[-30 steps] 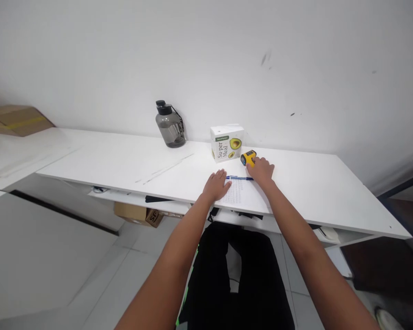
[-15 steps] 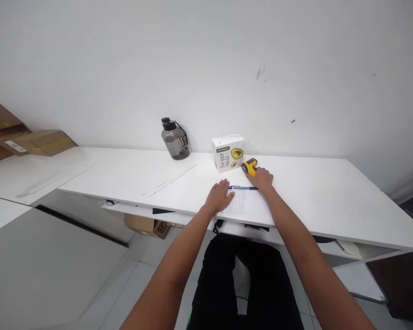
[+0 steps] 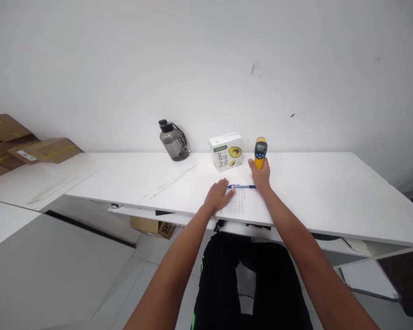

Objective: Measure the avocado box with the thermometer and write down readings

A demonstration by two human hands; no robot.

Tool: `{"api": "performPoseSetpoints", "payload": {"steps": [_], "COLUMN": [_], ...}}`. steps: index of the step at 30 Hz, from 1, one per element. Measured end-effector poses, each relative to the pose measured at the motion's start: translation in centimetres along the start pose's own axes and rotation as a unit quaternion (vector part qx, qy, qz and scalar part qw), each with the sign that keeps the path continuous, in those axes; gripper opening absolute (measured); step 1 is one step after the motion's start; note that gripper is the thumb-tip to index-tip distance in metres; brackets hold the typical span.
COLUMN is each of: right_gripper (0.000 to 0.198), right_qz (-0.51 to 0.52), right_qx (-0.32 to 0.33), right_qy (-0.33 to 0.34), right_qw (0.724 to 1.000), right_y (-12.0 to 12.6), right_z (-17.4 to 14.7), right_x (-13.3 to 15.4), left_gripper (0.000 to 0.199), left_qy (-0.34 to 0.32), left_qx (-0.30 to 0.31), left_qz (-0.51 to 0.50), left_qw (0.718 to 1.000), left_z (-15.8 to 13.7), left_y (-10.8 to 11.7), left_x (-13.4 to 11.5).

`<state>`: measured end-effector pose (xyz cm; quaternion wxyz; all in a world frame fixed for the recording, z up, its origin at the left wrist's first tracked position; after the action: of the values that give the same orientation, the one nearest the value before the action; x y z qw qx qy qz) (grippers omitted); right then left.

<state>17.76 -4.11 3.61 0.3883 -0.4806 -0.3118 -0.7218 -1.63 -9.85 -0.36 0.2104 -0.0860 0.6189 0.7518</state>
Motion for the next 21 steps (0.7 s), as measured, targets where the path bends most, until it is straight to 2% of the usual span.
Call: {"api": "performPoseSetpoints", "payload": {"steps": [3,5,8,10,12,15,17,19,21], "right_gripper": [0.052,0.050,0.050,0.052,0.058,0.064,0.053,0.043,0.041], "right_qz": [0.028,0.018,0.010,0.021,0.041,0.061,0.067,0.068,0.072], "right_qx": [0.025,0.030,0.038,0.045,0.059,0.079,0.084,0.074,0.067], "right_qy": [0.016,0.027,0.017,0.007,0.005,0.009,0.003,-0.011,-0.036], "right_qw": [0.999,0.999,0.999,0.999,0.997,0.995,0.994,0.995,0.994], "right_y": [-0.5,-0.7,-1.0,-1.2,-1.4,-1.7,-1.9,-2.1,-2.2], "right_z": [-0.7,-1.0,-1.3,-1.3,-1.3,-1.2,-1.2,-1.2,-1.2], "right_x": [0.1,0.1,-0.2,-0.4,-0.5,-0.3,-0.3,-0.4,-0.7], "left_gripper": [0.064,0.065,0.071,0.075,0.076,0.079,0.082,0.087,0.094], "left_qy": [0.051,0.104,0.180,0.230,0.253,0.230,0.229,0.214,0.206], "left_qx": [-0.047,-0.092,-0.196,-0.268,-0.309,-0.356,-0.348,-0.326,-0.311], "left_qz": [-0.090,-0.181,-0.306,-0.348,-0.370,-0.384,-0.407,-0.423,-0.410], "left_qw": [0.994,0.974,0.914,0.868,0.839,0.820,0.813,0.818,0.832], "left_z": [0.2,0.6,2.2,3.9,6.0,9.1,10.7,11.8,12.3], "left_y": [0.2,0.3,0.4,0.3,0.0,-0.4,-0.8,-1.0,-1.0], "left_x": [0.6,1.3,2.5,3.2,3.6,3.7,3.9,4.1,4.3]}}
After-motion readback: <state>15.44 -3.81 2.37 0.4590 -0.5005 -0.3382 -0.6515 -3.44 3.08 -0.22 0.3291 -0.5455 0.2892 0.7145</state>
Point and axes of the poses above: each hand's wrist, its own z-axis towards the middle knuckle, its own y-axis out of the back of the hand, x = y × z, the point moved 2 cm from there along z, towards the middle knuckle, and after that the axes turned 10 degrees about -x, right-handed, at the moved point
